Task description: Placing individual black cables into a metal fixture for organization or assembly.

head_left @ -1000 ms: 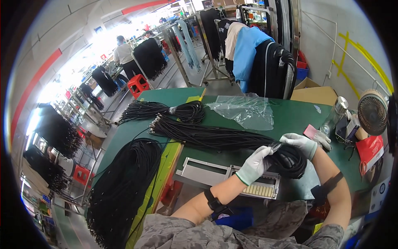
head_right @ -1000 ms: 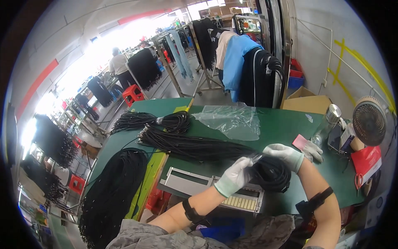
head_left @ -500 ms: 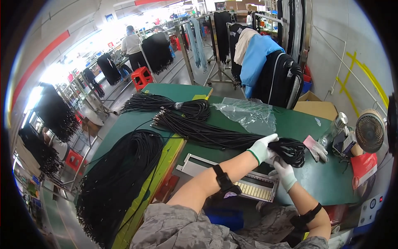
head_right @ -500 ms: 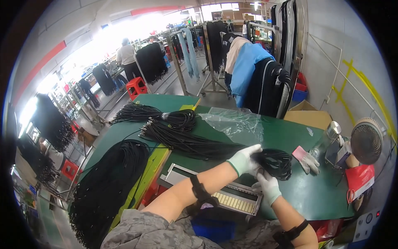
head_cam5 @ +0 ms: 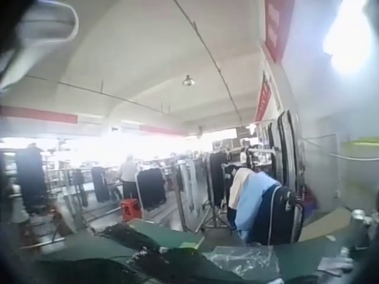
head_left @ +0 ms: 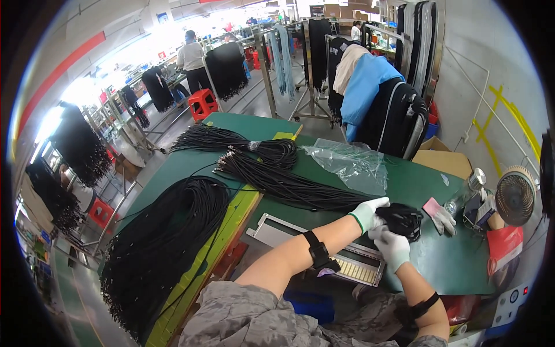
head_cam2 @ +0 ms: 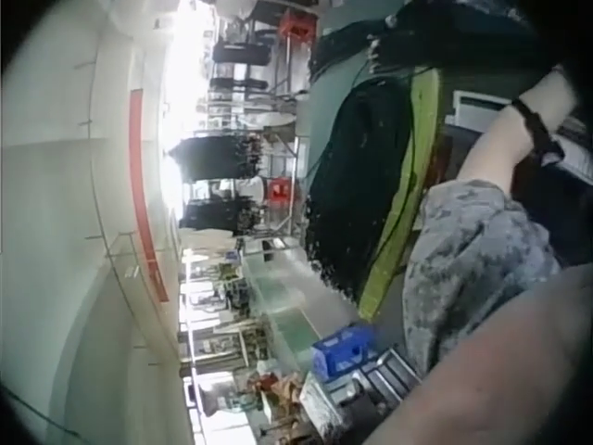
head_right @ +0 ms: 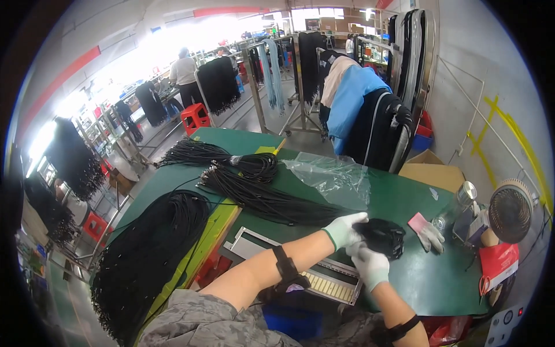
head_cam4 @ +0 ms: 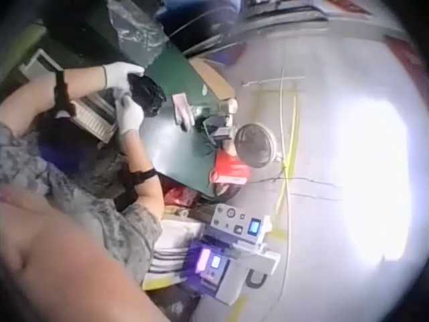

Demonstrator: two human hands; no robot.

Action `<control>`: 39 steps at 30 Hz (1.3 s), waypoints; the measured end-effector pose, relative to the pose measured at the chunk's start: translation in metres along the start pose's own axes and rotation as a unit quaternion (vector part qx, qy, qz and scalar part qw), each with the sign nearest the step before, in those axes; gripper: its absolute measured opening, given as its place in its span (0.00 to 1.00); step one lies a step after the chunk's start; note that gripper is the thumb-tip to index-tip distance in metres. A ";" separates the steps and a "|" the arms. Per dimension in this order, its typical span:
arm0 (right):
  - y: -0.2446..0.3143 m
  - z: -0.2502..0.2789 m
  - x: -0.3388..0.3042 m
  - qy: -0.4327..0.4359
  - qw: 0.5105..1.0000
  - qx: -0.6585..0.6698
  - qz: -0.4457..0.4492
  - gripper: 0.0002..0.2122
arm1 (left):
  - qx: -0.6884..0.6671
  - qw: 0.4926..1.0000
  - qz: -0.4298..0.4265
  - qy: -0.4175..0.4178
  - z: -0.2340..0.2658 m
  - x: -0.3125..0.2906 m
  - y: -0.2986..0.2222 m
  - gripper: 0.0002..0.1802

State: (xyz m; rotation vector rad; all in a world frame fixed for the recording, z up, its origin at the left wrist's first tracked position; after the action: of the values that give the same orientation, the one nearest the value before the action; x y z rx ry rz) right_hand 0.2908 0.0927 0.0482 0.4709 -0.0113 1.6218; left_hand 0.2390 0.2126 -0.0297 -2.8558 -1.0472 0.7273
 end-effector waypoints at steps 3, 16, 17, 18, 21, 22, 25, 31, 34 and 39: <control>0.019 0.005 -0.008 0.012 0.998 -0.035 0.041 0.08 | 0.074 0.997 0.009 -0.020 0.010 -0.007 -0.002 0.09; -0.003 0.071 0.032 -0.132 0.989 -0.065 -0.001 0.08 | 0.089 0.994 0.021 0.059 -0.011 -0.033 0.003 0.10; -0.004 0.072 0.034 -0.131 0.989 -0.068 0.000 0.08 | 0.105 0.992 0.010 0.072 -0.016 -0.038 0.004 0.09; -0.007 0.072 0.038 -0.121 0.989 -0.082 -0.012 0.09 | 0.105 0.991 0.011 0.077 -0.014 -0.034 0.007 0.09; -0.014 0.067 0.049 -0.100 0.989 -0.105 -0.030 0.10 | 0.210 0.974 -0.054 0.070 -0.006 -0.026 0.002 0.10; -0.015 0.066 0.050 -0.102 0.989 -0.103 -0.031 0.10 | 0.209 0.974 -0.056 0.071 -0.003 -0.025 0.002 0.10; -0.028 0.064 0.046 -0.102 0.988 -0.104 -0.048 0.11 | 0.361 0.924 -0.124 0.020 -0.008 -0.041 -0.001 0.10; -0.019 0.067 0.050 -0.073 0.980 -0.179 -0.045 0.11 | 0.367 0.928 -0.057 -0.015 -0.011 -0.061 -0.007 0.11; -0.013 0.069 0.054 -0.079 0.976 -0.201 -0.028 0.11 | 0.473 0.880 -0.052 0.006 -0.010 -0.068 -0.015 0.11; -0.009 0.062 0.065 -0.149 0.969 -0.186 0.061 0.11 | 0.489 0.869 -0.065 0.024 -0.011 -0.075 -0.011 0.07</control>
State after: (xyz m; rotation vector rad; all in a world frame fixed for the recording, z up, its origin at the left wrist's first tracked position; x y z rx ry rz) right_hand 0.3156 0.1382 0.1221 0.4239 -0.5706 1.6072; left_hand 0.1871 0.1762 0.0136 -1.8918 -0.5788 0.8407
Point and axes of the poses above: each hand's wrist, its own x-axis towards the middle knuckle, its own z-axis out of the back of the hand, y = z × x, the point moved 7 cm from there along x, towards the middle knuckle, and after that the axes turned 11 degrees about -x, right-handed, at the moved point
